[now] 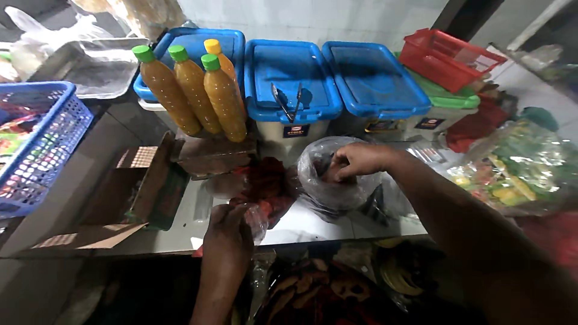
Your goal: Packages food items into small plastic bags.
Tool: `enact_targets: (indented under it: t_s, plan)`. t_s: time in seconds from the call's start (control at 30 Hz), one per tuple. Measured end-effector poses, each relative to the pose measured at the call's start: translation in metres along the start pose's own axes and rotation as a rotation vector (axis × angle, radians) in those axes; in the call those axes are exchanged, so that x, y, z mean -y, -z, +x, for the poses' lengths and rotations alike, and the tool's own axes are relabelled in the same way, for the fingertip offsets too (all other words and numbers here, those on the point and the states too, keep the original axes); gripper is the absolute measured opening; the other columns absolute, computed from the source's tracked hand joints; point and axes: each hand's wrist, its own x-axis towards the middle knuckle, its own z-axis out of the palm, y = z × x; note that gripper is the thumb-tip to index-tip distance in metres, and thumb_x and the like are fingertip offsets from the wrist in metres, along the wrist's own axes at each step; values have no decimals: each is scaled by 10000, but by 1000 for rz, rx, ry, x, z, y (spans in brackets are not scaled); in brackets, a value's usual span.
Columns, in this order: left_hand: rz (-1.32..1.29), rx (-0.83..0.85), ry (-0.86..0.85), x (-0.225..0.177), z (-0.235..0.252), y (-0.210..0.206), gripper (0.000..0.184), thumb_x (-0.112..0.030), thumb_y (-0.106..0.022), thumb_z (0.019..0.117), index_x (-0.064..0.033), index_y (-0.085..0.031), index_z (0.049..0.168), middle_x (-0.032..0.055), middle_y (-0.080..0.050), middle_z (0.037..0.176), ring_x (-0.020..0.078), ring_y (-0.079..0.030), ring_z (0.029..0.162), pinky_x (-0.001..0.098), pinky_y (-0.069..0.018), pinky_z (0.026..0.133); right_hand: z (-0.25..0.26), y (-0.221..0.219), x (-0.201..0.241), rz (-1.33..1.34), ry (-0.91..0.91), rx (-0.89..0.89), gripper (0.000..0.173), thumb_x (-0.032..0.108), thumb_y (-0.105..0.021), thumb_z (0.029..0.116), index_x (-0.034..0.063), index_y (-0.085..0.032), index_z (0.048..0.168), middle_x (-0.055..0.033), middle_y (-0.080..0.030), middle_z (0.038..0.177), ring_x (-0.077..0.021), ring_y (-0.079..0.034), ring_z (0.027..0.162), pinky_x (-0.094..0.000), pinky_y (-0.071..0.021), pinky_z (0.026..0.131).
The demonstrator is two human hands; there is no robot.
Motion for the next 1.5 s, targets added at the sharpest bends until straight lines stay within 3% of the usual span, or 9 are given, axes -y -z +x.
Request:
enact_targets:
  t_s: [0.17, 0.33, 0.47, 0.57, 0.67, 0.87, 1.13, 1.3, 1.5]
  plan:
    - [-64, 69, 51, -4, 5, -2, 265, -80, -565, 957, -125, -742, 1150, 80, -652, 1106, 197, -655, 962, 393, -582, 805, -23, 5, 6, -50, 56, -37, 360, 274, -857, 847, 81, -678, 1092, -91, -691, 942, -238, -671, 857, -497, -569, 820]
    - [-84, -9, 51, -6, 10, -14, 220, -100, -610, 947, -104, -737, 1126, 95, -648, 1123, 216, -659, 957, 417, -586, 775, -37, -6, -16, 28, 130, -416, 328, 230, -865, 831, 141, -662, 1074, -51, -714, 951, -213, -708, 860, -504, -609, 794]
    - [-45, 51, 110, -15, 17, -21, 247, -99, -628, 958, -86, -727, 1184, 133, -642, 1192, 266, -663, 1029, 457, -586, 860, -38, -27, -20, -156, 44, -682, 315, 266, -839, 853, 153, -679, 1100, -90, -720, 974, -322, -702, 918, -617, -564, 794]
    - [-75, 75, 135, -21, 27, -27, 246, -102, -626, 962, -86, -731, 1184, 149, -628, 1230, 268, -661, 1045, 456, -587, 874, -62, -32, -2, 205, 230, -830, 370, 283, -810, 871, 103, -640, 1146, -52, -703, 1026, -186, -693, 920, -430, -598, 811]
    - [-40, 142, 163, -32, 36, -32, 220, -140, -624, 973, -114, -748, 1153, 134, -630, 1236, 280, -657, 1062, 486, -577, 890, -80, -62, 40, 719, 308, -713, 416, 186, -839, 811, 101, -631, 1161, -37, -708, 990, -143, -695, 839, -341, -623, 718]
    - [-78, 181, 50, -44, 36, -27, 227, -175, -717, 912, -92, -733, 1123, 135, -656, 1225, 296, -661, 1088, 524, -563, 923, -42, -144, 66, 995, 469, -508, 316, 197, -822, 874, 22, -659, 1080, -80, -729, 1027, -167, -706, 994, -345, -599, 937]
    - [-279, 258, 1, -29, 21, -13, 279, -117, -637, 957, -96, -713, 1225, 95, -627, 1343, 186, -647, 1134, 405, -567, 953, -27, -156, 63, 1094, 470, -501, 326, 104, -811, 877, -8, -607, 1104, -117, -713, 1015, -186, -725, 919, -354, -634, 870]
    - [-299, 222, 19, -33, 18, -12, 317, -101, -616, 928, -137, -710, 1229, 31, -633, 1321, 121, -644, 1099, 355, -575, 913, -19, -167, 60, 870, 588, -578, 312, 138, -822, 871, -7, -646, 1085, -91, -720, 1020, -158, -726, 937, -344, -636, 883]
    - [-102, 193, 42, -48, 13, -20, 325, -103, -635, 940, -87, -689, 1261, 119, -595, 1408, 266, -669, 1133, 472, -585, 915, -24, -156, 65, 449, 499, -547, 342, 375, -725, 956, 96, -661, 1144, -23, -718, 1026, -93, -696, 947, -333, -612, 871]
